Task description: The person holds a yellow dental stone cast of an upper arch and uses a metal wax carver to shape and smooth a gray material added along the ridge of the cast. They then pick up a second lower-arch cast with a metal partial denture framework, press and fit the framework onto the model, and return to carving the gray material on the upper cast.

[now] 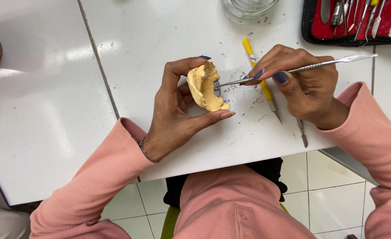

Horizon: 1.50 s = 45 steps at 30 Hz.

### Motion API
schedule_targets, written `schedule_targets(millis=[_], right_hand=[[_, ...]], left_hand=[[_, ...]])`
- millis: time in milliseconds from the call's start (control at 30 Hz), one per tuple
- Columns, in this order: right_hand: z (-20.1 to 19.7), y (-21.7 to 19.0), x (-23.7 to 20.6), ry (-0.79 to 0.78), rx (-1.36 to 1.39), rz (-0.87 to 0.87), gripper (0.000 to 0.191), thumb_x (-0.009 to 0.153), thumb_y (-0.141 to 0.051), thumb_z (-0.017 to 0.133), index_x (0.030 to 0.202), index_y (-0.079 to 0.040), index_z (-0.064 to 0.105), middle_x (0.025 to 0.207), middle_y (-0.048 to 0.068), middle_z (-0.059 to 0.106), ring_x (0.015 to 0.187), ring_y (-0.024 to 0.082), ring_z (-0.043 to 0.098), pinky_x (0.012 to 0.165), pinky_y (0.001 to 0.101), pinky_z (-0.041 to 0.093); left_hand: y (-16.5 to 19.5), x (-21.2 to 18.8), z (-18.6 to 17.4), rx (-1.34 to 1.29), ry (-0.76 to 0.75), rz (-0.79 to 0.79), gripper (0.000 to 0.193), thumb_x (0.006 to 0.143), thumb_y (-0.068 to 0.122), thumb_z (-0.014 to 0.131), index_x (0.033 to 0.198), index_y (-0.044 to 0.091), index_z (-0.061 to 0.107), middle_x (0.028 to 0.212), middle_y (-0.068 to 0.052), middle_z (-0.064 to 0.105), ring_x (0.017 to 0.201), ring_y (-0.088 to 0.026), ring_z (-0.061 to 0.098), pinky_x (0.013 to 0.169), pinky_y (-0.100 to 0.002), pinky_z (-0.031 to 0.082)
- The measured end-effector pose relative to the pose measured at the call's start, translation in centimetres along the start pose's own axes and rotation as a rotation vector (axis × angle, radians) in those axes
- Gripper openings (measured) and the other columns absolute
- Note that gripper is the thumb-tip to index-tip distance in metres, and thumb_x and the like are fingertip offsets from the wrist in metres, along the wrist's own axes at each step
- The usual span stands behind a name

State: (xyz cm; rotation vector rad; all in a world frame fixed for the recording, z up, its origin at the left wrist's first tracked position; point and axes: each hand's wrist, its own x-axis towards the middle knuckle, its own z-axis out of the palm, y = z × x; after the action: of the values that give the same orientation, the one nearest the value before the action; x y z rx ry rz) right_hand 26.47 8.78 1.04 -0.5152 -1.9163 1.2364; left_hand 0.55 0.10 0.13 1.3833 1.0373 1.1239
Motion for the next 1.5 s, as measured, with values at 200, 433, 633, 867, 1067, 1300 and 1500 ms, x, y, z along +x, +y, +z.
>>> schedule_targets(millis=[200,433,633,867,1067,1300,1500], right_hand=[[-0.50,0.69,-0.49,-0.052,-0.011,-0.006,0.022,0.115,-0.019,0.053,0.113,0.002,0.061,0.098,0.020,0.072,0.096,0.025,0.073,0.083,0.0340,0.064],[-0.32,0.42,-0.38,-0.049,0.015,0.011,0.023,0.114,-0.020,0.052,0.114,0.002,0.059,0.102,0.020,0.071,0.095,0.024,0.073,0.082,0.0343,0.065],[-0.11,0.17,-0.24,-0.037,0.021,0.024,0.025,0.115,-0.021,0.050,0.114,0.003,0.057,0.102,0.020,0.069,0.099,0.025,0.073,0.087,0.0376,0.066],[-0.23,0.34,-0.53,-0.043,0.021,0.063,0.024,0.117,-0.020,0.051,0.117,0.003,0.058,0.105,0.020,0.070,0.097,0.025,0.074,0.084,0.0350,0.066],[-0.21,0.31,-0.23,-0.049,0.056,0.059,0.026,0.117,-0.022,0.050,0.117,0.003,0.056,0.103,0.020,0.069,0.097,0.024,0.074,0.084,0.0354,0.067],[-0.11,0.08,-0.01,-0.016,0.045,0.040,0.028,0.119,-0.024,0.050,0.117,0.003,0.055,0.105,0.020,0.068,0.096,0.023,0.073,0.085,0.0353,0.066],[-0.18,0.08,-0.03,-0.034,0.040,0.069,0.028,0.118,-0.024,0.049,0.117,0.003,0.057,0.101,0.021,0.069,0.094,0.024,0.074,0.084,0.0353,0.067]], left_hand=[[0.11,-0.19,0.10,0.062,0.002,-0.009,0.084,0.086,0.010,0.093,0.146,0.009,0.035,0.151,-0.011,0.046,0.137,-0.023,0.064,0.111,-0.034,0.059],[0.11,-0.06,0.24,0.032,0.006,-0.005,0.082,0.087,0.010,0.092,0.146,0.008,0.034,0.150,-0.012,0.045,0.138,-0.024,0.063,0.111,-0.035,0.059],[0.18,-0.01,0.21,0.066,-0.005,0.006,0.082,0.088,0.011,0.092,0.146,0.008,0.034,0.149,-0.012,0.046,0.139,-0.023,0.063,0.112,-0.034,0.058],[0.11,0.12,0.19,0.047,0.001,-0.005,0.083,0.086,0.011,0.093,0.145,0.008,0.034,0.149,-0.012,0.045,0.138,-0.023,0.063,0.110,-0.034,0.059],[0.07,0.03,0.09,0.033,0.007,-0.020,0.083,0.086,0.010,0.093,0.145,0.008,0.034,0.149,-0.011,0.045,0.135,-0.022,0.064,0.109,-0.034,0.060],[-0.01,0.02,0.09,0.032,-0.002,-0.019,0.084,0.086,0.011,0.093,0.145,0.009,0.034,0.149,-0.011,0.044,0.136,-0.023,0.064,0.109,-0.034,0.060],[-0.16,0.05,0.10,0.031,0.004,-0.008,0.084,0.086,0.011,0.094,0.145,0.009,0.033,0.149,-0.011,0.045,0.137,-0.023,0.064,0.109,-0.034,0.060]])
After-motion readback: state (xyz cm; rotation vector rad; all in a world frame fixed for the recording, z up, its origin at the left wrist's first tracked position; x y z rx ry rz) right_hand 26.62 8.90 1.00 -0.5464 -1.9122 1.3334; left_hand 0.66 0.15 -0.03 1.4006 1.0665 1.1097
